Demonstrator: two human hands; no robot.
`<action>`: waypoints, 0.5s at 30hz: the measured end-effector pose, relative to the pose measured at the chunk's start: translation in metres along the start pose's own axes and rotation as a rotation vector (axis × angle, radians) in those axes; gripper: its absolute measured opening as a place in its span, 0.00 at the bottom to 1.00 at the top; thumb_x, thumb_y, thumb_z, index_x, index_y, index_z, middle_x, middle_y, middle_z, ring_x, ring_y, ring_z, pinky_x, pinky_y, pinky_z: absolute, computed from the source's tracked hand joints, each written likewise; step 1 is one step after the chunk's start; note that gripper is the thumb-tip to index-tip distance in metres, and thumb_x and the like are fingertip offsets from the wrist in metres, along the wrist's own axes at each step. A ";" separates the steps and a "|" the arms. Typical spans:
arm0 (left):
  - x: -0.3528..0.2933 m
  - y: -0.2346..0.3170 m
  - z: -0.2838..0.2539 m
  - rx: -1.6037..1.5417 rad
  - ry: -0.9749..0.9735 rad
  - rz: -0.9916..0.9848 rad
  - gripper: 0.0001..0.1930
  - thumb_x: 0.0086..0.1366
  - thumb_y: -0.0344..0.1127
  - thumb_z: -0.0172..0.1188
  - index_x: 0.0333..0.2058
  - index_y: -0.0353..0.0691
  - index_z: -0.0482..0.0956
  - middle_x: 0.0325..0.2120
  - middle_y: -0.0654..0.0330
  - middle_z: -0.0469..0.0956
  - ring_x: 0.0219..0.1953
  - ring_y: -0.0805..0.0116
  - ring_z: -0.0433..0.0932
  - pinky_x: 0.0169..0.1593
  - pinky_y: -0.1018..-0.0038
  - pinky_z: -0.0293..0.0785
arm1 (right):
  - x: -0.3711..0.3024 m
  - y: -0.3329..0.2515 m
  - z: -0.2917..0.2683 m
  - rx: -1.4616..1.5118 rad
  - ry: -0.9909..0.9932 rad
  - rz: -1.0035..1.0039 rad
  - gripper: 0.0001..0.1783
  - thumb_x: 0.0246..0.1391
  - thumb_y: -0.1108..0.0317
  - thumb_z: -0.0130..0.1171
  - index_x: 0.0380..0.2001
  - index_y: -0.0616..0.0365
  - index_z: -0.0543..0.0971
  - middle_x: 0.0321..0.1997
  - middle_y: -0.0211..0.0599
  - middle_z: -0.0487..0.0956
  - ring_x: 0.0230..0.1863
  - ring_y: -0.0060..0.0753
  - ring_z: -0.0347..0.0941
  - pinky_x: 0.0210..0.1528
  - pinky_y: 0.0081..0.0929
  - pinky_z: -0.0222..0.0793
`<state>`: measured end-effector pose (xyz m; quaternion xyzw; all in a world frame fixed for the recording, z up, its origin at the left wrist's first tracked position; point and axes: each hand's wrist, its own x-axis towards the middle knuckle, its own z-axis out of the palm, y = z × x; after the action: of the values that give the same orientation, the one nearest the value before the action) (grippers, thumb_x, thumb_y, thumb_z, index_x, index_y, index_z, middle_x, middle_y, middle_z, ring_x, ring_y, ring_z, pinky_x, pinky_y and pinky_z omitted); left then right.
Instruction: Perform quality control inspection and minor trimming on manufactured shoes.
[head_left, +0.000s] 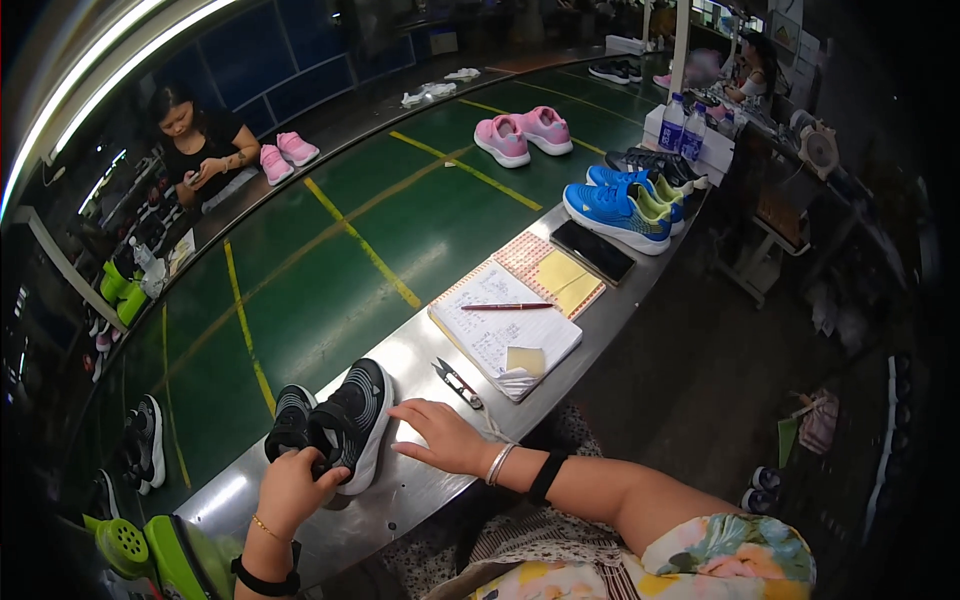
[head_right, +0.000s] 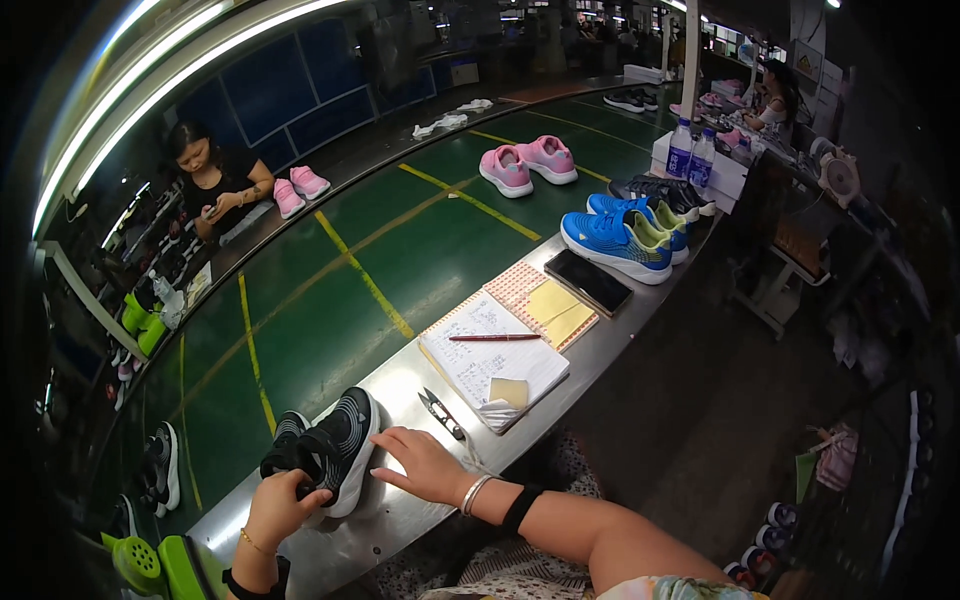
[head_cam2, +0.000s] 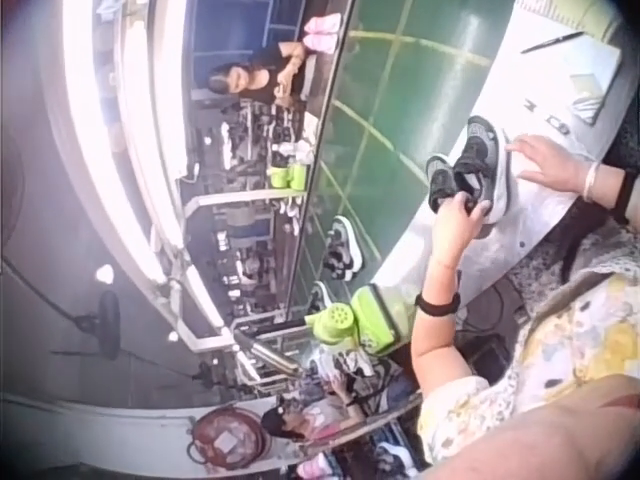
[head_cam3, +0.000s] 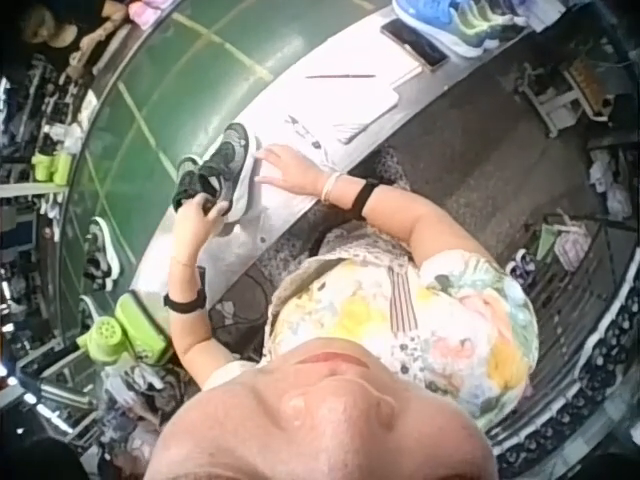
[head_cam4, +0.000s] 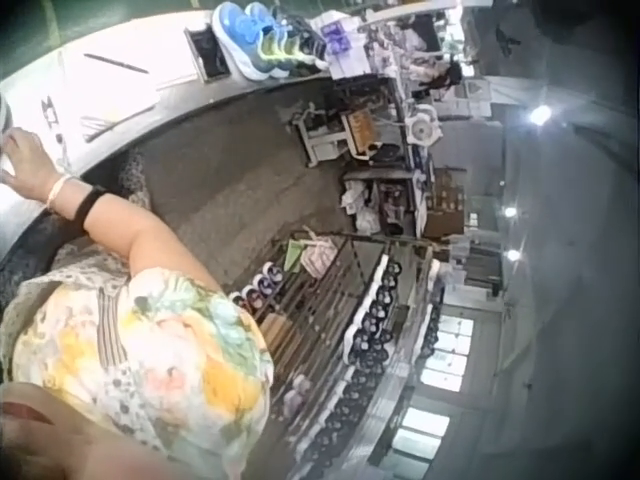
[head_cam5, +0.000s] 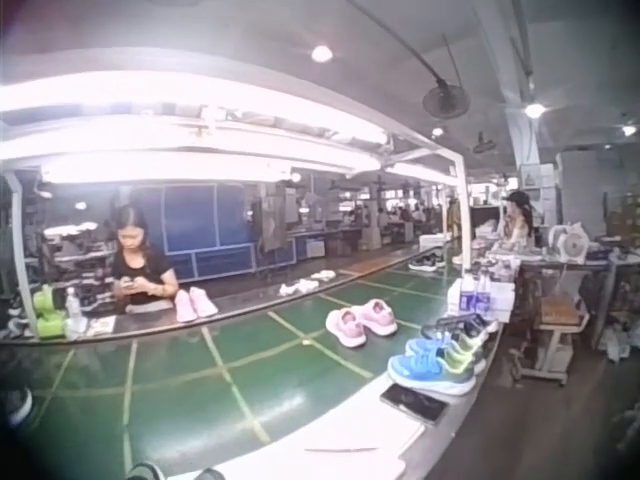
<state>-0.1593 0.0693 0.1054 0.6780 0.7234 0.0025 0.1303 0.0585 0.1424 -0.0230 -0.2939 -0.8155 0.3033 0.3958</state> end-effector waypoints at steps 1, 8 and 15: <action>-0.016 0.005 0.003 -0.054 -0.033 0.046 0.19 0.49 0.49 0.66 0.31 0.38 0.80 0.29 0.49 0.77 0.31 0.53 0.76 0.34 0.65 0.71 | 0.002 -0.003 0.004 0.081 -0.053 0.050 0.26 0.55 0.53 0.53 0.51 0.57 0.69 0.50 0.45 0.68 0.49 0.46 0.66 0.54 0.36 0.60; -0.063 0.000 0.035 -0.820 0.446 0.047 0.14 0.56 0.31 0.60 0.41 0.34 0.74 0.37 0.59 0.72 0.35 0.73 0.72 0.36 0.81 0.70 | 0.001 0.008 0.008 0.093 0.047 -0.021 0.23 0.58 0.50 0.47 0.43 0.60 0.74 0.38 0.45 0.74 0.44 0.47 0.68 0.49 0.36 0.62; -0.066 -0.023 0.118 -0.895 0.556 -0.286 0.27 0.59 0.30 0.56 0.57 0.36 0.60 0.49 0.55 0.65 0.49 0.64 0.68 0.51 0.71 0.66 | 0.006 0.007 0.009 0.091 -0.021 -0.009 0.27 0.55 0.46 0.50 0.45 0.59 0.74 0.41 0.44 0.75 0.44 0.47 0.69 0.50 0.36 0.62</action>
<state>-0.1564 -0.0182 -0.0002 0.4249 0.7438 0.4717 0.2091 0.0493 0.1491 -0.0299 -0.2687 -0.8062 0.3416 0.4015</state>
